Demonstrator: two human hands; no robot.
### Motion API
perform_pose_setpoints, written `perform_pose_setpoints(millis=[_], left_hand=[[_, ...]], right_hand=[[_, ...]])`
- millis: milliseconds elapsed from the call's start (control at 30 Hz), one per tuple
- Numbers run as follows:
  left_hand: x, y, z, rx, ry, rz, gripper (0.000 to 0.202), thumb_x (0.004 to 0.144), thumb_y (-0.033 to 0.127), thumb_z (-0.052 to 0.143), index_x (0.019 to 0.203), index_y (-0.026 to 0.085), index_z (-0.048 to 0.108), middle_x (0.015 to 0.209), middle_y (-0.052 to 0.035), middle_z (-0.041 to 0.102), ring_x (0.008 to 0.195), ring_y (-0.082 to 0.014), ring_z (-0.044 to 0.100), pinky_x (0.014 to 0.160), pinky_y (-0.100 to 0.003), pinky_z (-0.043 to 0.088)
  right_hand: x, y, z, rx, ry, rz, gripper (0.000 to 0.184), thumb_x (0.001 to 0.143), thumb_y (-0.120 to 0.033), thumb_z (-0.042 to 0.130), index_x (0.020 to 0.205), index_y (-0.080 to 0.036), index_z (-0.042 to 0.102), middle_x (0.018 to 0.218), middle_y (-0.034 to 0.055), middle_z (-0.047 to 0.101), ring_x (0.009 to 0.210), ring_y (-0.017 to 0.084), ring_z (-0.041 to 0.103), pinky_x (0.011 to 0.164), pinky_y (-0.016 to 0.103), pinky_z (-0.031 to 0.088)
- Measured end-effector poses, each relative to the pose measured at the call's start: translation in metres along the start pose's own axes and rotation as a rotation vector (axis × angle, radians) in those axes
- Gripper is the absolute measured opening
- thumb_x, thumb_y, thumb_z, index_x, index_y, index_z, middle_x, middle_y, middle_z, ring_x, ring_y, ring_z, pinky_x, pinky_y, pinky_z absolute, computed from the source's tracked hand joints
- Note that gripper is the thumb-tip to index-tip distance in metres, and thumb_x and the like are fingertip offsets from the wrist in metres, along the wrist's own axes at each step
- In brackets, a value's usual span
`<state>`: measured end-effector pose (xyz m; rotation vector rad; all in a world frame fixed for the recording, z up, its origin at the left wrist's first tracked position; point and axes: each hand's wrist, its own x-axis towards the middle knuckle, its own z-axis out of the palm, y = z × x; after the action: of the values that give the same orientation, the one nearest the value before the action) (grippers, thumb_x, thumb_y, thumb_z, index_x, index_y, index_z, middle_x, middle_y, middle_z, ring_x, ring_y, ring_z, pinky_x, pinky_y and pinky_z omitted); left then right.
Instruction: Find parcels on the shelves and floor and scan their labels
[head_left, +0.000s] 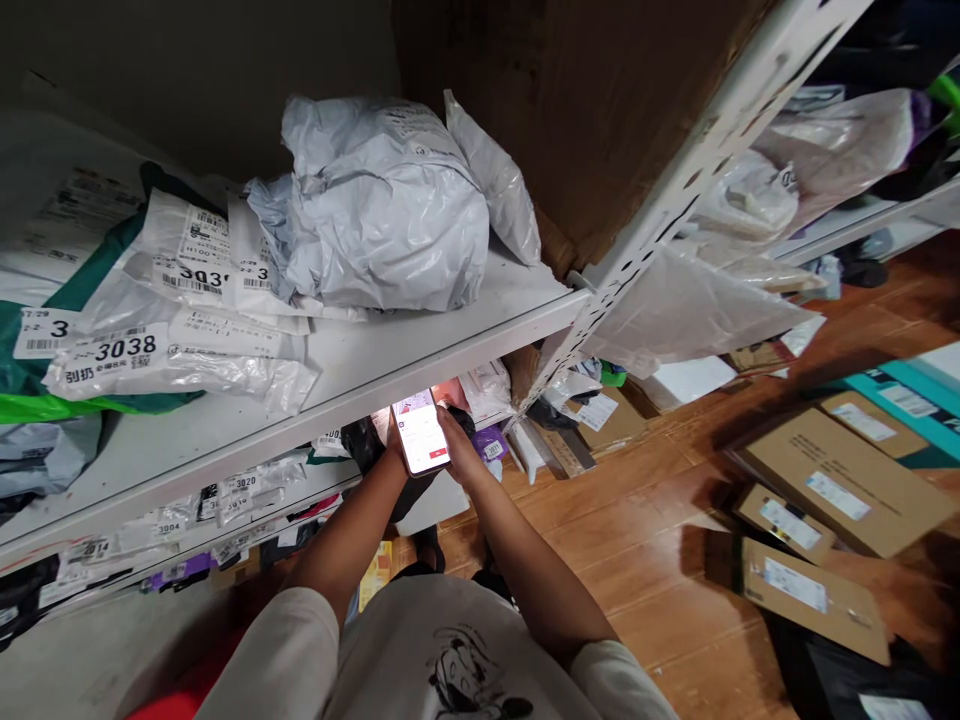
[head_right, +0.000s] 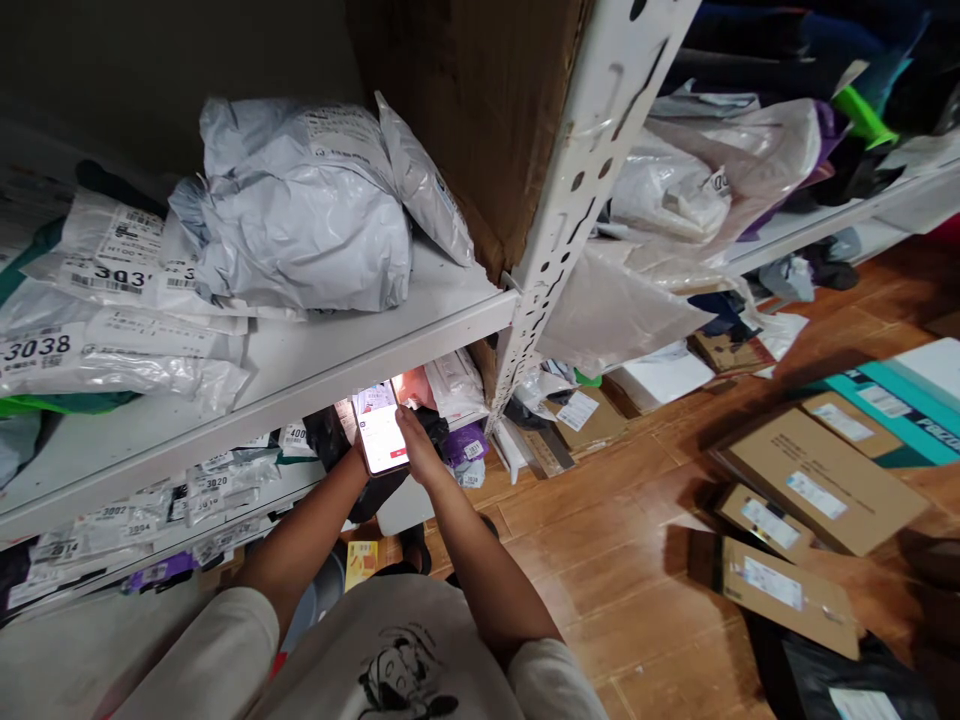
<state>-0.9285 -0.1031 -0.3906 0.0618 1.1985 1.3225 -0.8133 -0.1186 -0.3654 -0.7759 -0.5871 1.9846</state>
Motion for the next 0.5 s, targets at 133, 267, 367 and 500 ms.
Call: perform_pose_setpoints(millis=[133,267,367,500], left_hand=[[-0.003,0.001,0.003,-0.002,-0.013,0.000,0.044,0.097,0.038,0.033,0.081,0.013,0.065,0.075,-0.0133,0.069,0.066,-0.0226,0.066,0.077,-0.039,0.056],[-0.007,0.003,0.005,0.013,-0.023,-0.005,0.045,0.098,0.044,0.035,0.081,0.013,0.063,0.070,-0.0107,0.068,0.060,-0.0187,0.064,0.066,-0.033,0.055],[-0.011,0.004,0.006,0.043,-0.030,-0.020,0.045,0.097,0.049,0.037,0.082,0.013,0.061,0.066,-0.0066,0.065,0.058,-0.0162,0.062,0.063,-0.032,0.054],[-0.016,0.006,0.007,0.099,-0.035,-0.011,0.046,0.097,0.046,0.036,0.076,0.014,0.060,0.063,-0.0094,0.063,0.062,-0.0188,0.063,0.067,-0.034,0.055]], right_hand=[[-0.001,-0.002,0.001,0.008,-0.002,0.000,0.051,0.080,-0.053,0.070,0.117,-0.019,0.063,0.121,0.0116,0.071,0.113,0.028,0.065,0.101,0.051,0.048],[-0.003,-0.005,0.003,0.013,0.004,0.005,0.047,0.077,-0.054,0.071,0.112,-0.023,0.065,0.117,0.0092,0.073,0.119,0.029,0.062,0.102,0.049,0.048],[-0.008,-0.008,0.004,0.024,-0.026,0.013,0.050,0.072,-0.057,0.073,0.110,-0.026,0.064,0.115,0.0069,0.074,0.121,0.031,0.061,0.099,0.046,0.050],[-0.015,-0.012,0.007,0.043,-0.093,0.013,0.054,0.072,-0.058,0.073,0.114,-0.026,0.062,0.115,0.0066,0.073,0.120,0.032,0.062,0.094,0.046,0.053]])
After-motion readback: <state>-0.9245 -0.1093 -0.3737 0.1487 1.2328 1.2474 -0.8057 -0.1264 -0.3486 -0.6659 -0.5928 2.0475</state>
